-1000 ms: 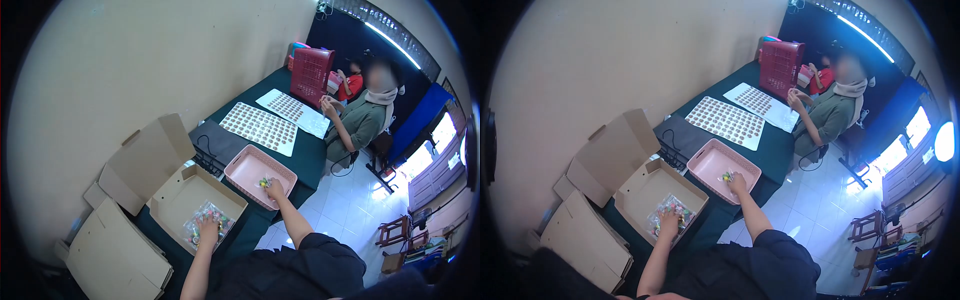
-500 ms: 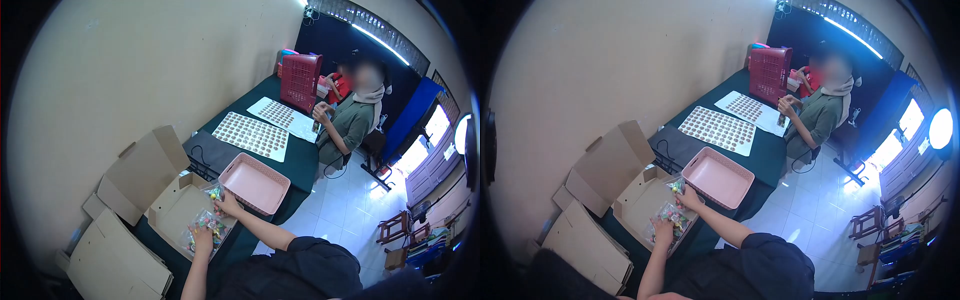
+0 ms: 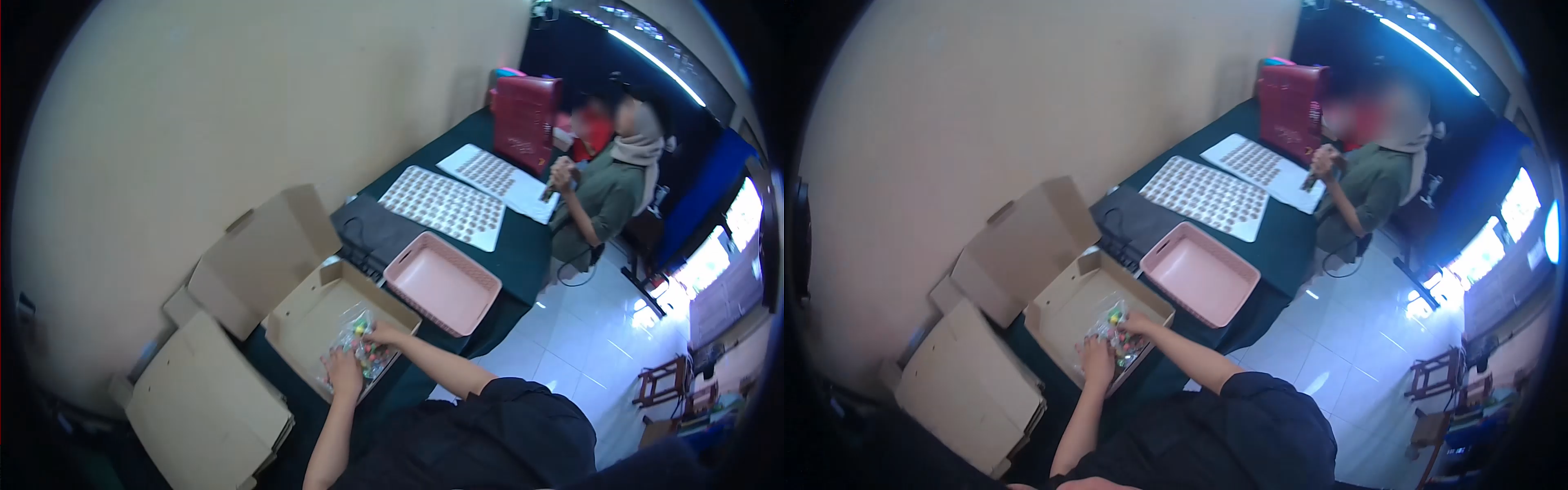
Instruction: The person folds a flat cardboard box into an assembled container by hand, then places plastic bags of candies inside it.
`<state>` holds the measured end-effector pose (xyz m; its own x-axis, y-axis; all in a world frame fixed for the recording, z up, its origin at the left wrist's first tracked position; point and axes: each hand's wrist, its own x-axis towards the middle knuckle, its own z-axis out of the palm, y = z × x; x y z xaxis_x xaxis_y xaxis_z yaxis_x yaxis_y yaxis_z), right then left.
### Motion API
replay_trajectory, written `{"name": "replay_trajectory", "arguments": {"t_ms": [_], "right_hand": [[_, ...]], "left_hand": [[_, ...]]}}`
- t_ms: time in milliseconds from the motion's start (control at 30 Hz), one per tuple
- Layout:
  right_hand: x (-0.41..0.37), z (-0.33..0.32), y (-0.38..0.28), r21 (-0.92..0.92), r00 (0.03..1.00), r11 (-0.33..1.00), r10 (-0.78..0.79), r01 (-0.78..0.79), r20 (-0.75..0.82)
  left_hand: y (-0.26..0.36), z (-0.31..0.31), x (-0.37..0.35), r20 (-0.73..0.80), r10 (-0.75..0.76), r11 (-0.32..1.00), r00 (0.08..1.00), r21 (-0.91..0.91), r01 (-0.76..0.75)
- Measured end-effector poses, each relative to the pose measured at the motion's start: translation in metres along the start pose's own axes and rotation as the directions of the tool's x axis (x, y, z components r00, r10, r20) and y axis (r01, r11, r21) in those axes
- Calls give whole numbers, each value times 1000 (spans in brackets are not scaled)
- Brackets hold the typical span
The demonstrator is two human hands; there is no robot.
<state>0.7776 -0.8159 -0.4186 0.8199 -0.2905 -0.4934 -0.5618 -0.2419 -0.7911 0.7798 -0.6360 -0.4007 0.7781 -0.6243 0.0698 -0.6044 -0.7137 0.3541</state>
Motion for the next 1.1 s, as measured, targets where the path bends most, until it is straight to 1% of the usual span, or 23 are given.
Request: {"name": "replay_trajectory", "arguments": {"t_ms": [33, 67, 100, 133, 167, 200, 233, 267, 333, 400, 467, 533, 567, 600, 667, 700, 733, 767, 833, 933, 1000, 1033, 1100], "right_hand": [[6, 0, 9, 98, 998, 994, -55, 54, 9], [-33, -11, -29, 122, 999, 992, 5, 1, -48], [-14, -7, -10, 235, 999, 971, -37, 40, -17], [5, -4, 7, 199, 992, 975, -74, 94, -105], [-6, -9, -5, 206, 979, 970, -89, 127, -182], [10, -7, 11, 79, 910, 963, -214, 257, -354], [1, -13, -6, 102, 932, 982, -116, 161, -344], [-17, -22, -17, 340, 980, 935, -33, 99, -195], [0, -22, 0, 265, 934, 934, -145, 237, -326], [27, -17, 28, 304, 939, 923, -135, 235, -315], [30, -18, 34, 332, 945, 916, -122, 225, -304], [11, -15, 15, 315, 982, 946, -13, 73, -188], [-22, -18, -21, 382, 998, 924, 51, -29, -46], [-12, -14, -12, 374, 998, 927, 54, -38, -34], [13, -5, 13, 341, 988, 936, 31, -81, 150], [9, -4, 6, 272, 986, 952, 110, -141, 126], [13, -2, 9, 270, 985, 952, 110, -143, 134], [15, 1, 10, 242, 988, 962, 100, -127, 118], [22, 7, 17, 212, 990, 971, 92, -114, 111], [24, 11, 14, 183, 996, 980, 67, -77, 58], [21, 11, 15, 64, 997, 997, 40, -36, -67], [20, 10, 16, 60, 997, 997, 43, -39, -67], [21, 9, 19, 204, 982, 972, -78, 113, -174]], "left_hand": [[2, -5, -4, 65, -27, 999, 998, 24, 25], [3, -10, -9, 128, -55, 998, 990, 46, 50], [-1, -3, -15, 131, -105, 994, 986, 57, 98], [-7, 11, -17, 186, -113, 994, 976, 28, 109], [-12, 19, -21, 236, -112, 993, 965, -7, 117], [-13, 18, -24, 230, -147, 988, 962, -5, 152], [-13, 16, -23, 216, -130, 991, 968, -16, 136], [-13, 14, -21, 200, -104, 993, 974, -25, 111], [-11, 5, -19, 162, -103, 994, 981, -22, 108], [-9, 5, -17, 219, -72, 997, 973, 22, 69], [-14, 9, -16, 264, -77, 996, 962, 54, 65], [-11, 16, -18, 302, -111, 993, 947, 70, 94], [-12, 16, -18, 287, -108, 994, 952, 64, 93], [-13, 16, -18, 275, -104, 994, 956, 62, 91], [-14, 13, -18, 315, -106, 994, 943, 49, 95], [-12, 9, -20, 249, -91, 996, 964, 32, 86], [-11, 5, -21, 179, -77, 997, 981, 16, 75], [-12, 4, -21, 180, -84, 996, 980, 18, 82], [-17, 7, -22, 303, -148, 986, 941, -29, 164], [-21, 10, -23, 306, -136, 984, 942, -66, 164], [-20, 11, -21, 314, -141, 985, 939, -54, 166], [-19, 11, -22, 321, -149, 985, 935, -39, 170], [-17, 10, -22, 315, -147, 986, 937, -34, 166]]}}
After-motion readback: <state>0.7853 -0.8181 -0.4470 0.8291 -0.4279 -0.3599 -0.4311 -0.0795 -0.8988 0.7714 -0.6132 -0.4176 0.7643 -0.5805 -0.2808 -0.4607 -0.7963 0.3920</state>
